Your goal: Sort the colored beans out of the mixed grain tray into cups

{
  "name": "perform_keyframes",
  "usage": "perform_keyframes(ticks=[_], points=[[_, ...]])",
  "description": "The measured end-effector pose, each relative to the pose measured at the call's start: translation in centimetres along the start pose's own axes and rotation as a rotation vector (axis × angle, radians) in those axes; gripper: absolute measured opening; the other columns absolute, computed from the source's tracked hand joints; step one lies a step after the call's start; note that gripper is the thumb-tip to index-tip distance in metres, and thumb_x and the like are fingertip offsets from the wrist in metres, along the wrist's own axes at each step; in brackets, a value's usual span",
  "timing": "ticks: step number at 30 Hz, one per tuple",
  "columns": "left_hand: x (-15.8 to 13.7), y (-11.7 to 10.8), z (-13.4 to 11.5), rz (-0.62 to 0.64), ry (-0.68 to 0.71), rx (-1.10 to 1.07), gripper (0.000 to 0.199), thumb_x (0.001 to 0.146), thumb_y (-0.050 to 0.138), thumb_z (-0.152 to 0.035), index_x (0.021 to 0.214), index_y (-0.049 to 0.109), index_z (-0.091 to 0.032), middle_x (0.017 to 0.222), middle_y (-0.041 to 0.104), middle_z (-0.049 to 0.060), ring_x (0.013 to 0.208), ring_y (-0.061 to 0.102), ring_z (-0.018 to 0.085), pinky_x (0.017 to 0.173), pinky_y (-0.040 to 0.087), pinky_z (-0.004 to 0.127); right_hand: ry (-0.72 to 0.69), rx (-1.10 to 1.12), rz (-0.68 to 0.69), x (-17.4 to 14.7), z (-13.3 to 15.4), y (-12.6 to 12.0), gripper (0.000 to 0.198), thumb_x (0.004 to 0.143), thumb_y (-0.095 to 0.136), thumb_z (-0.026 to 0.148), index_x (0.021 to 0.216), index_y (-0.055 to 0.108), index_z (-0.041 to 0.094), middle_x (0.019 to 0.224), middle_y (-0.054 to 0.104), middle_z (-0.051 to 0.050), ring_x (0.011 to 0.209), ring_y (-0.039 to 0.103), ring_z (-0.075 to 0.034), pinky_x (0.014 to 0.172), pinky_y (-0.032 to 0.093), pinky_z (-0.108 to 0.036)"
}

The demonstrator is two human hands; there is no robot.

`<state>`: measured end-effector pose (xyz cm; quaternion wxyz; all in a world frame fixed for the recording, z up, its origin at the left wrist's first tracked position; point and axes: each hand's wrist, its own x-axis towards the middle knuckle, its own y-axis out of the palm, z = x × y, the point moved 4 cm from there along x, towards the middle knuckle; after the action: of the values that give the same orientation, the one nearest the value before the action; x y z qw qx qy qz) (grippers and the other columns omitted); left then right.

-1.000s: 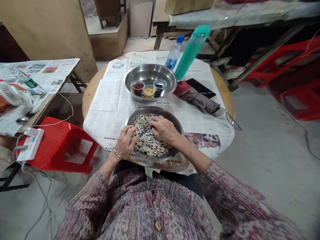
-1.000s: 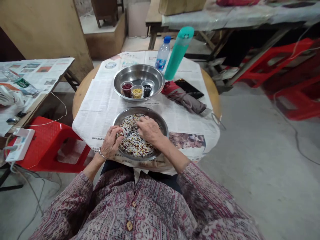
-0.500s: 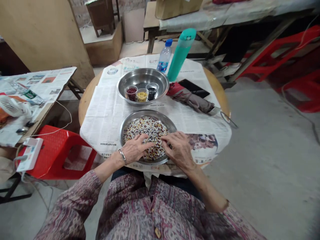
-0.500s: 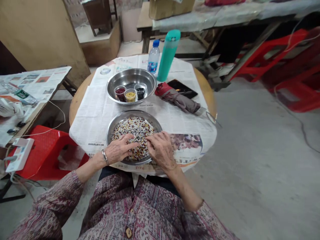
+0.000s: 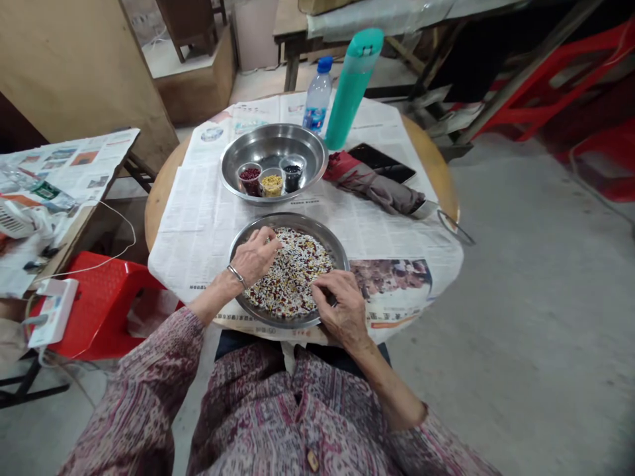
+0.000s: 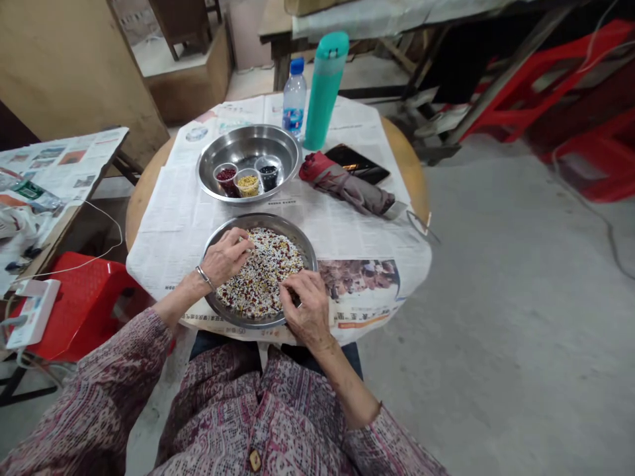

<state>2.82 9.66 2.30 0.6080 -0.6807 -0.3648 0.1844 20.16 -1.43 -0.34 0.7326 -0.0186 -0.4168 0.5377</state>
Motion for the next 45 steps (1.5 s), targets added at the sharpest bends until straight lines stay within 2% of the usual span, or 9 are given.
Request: perform_keyframes(ticks=[6,13,20,24,32,35,38,40,45], points=[[0.5,0.5,0.0,0.075,-0.162,0.032,0.059,0.075,0.077,-0.048,0.123,0.056,-0.02,0.121,0.049,0.012,0.11,0.049,0.03,0.09,0.052,0.045,0.017,-0.048,0.058,-0.2,0.0,0.1,0.016,0.092,0.051,0.019,0.079,0.059,0.024,0.08,0.064,-0.004,0.088,0.056,-0.021,0.087,0.047,-0.04],[-1.3,1.3,-4.2,0.24,-0.066,-0.228,0.019,0.089,0.058,-0.015,0.107,0.061,-0.021,0.102,0.052,0.004,0.094,0.058,0.017,0.088,0.052,0.031,0.009,-0.069,0.054,-0.5,-0.2,0.2,0.015,0.093,0.048,0.02,0.086,0.06,0.024,0.085,0.065,-0.004,0.092,0.057,-0.022,0.088,0.047,-0.042],[-2.7,1.3,-7.8,0.416,0.221,-0.235,0.015,0.093,0.056,-0.025,0.105,0.064,-0.02,0.111,0.06,0.005,0.103,0.056,0.019,0.094,0.049,0.031,0.02,-0.082,0.026,-1.0,-0.7,0.4,0.016,0.095,0.042,0.017,0.097,0.058,0.022,0.096,0.063,-0.009,0.098,0.053,-0.023,0.09,0.046,-0.042],[-0.5,1.2,-6.3,0.314,0.276,-0.037,0.024,0.095,0.047,-0.019,0.112,0.065,-0.021,0.125,0.057,0.008,0.114,0.049,0.024,0.098,0.045,0.04,0.052,-0.079,0.038,-1.0,-0.9,0.5,0.016,0.096,0.042,0.019,0.095,0.056,0.023,0.096,0.062,-0.008,0.098,0.053,-0.024,0.089,0.046,-0.043],[0.8,-0.2,1.0,0.081,-0.027,0.093,0.03,0.088,0.046,-0.004,0.106,0.065,-0.018,0.114,0.058,0.011,0.107,0.051,0.024,0.092,0.049,0.04,0.064,-0.062,0.043,-0.9,-0.9,0.5,0.015,0.094,0.044,0.02,0.095,0.058,0.024,0.096,0.062,-0.008,0.1,0.054,-0.025,0.091,0.046,-0.046],[0.3,-0.3,1.3,0.027,-0.07,0.051,0.024,0.09,0.056,-0.02,0.113,0.062,-0.018,0.116,0.056,0.011,0.111,0.05,0.025,0.097,0.048,0.042,0.072,-0.057,0.04,-0.9,-0.9,0.5,0.017,0.095,0.043,0.019,0.096,0.058,0.024,0.097,0.063,-0.008,0.1,0.054,-0.025,0.092,0.046,-0.047],[0.9,0.2,0.4,0.082,-0.115,0.039,0.066,0.076,0.075,-0.049,0.13,0.051,-0.018,0.131,0.048,0.014,0.12,0.045,0.033,0.1,0.046,0.05,0.074,-0.057,0.037,-1.0,-0.9,0.5,0.017,0.095,0.041,0.019,0.096,0.057,0.024,0.096,0.062,-0.008,0.1,0.054,-0.025,0.092,0.046,-0.046],[1.9,0.8,-0.2,0.146,-0.145,0.027,0.078,0.07,0.078,-0.053,0.134,0.049,-0.018,0.133,0.047,0.015,0.12,0.046,0.035,0.097,0.047,0.051,0.074,-0.056,0.034,-0.9,-0.8,0.5,0.017,0.096,0.04,0.019,0.096,0.057,0.024,0.096,0.062,-0.008,0.1,0.054,-0.025,0.092,0.046,-0.046],[4.5,2.3,-1.7,0.197,-0.13,-0.126,0.027,0.087,0.061,-0.016,0.115,0.061,-0.019,0.11,0.057,0.007,0.103,0.058,0.021,0.098,0.049,0.037,0.078,-0.048,0.026,-0.9,-0.8,0.5,0.017,0.095,0.041,0.019,0.097,0.058,0.024,0.098,0.063,-0.008,0.102,0.054,-0.025,0.093,0.045,-0.046]])
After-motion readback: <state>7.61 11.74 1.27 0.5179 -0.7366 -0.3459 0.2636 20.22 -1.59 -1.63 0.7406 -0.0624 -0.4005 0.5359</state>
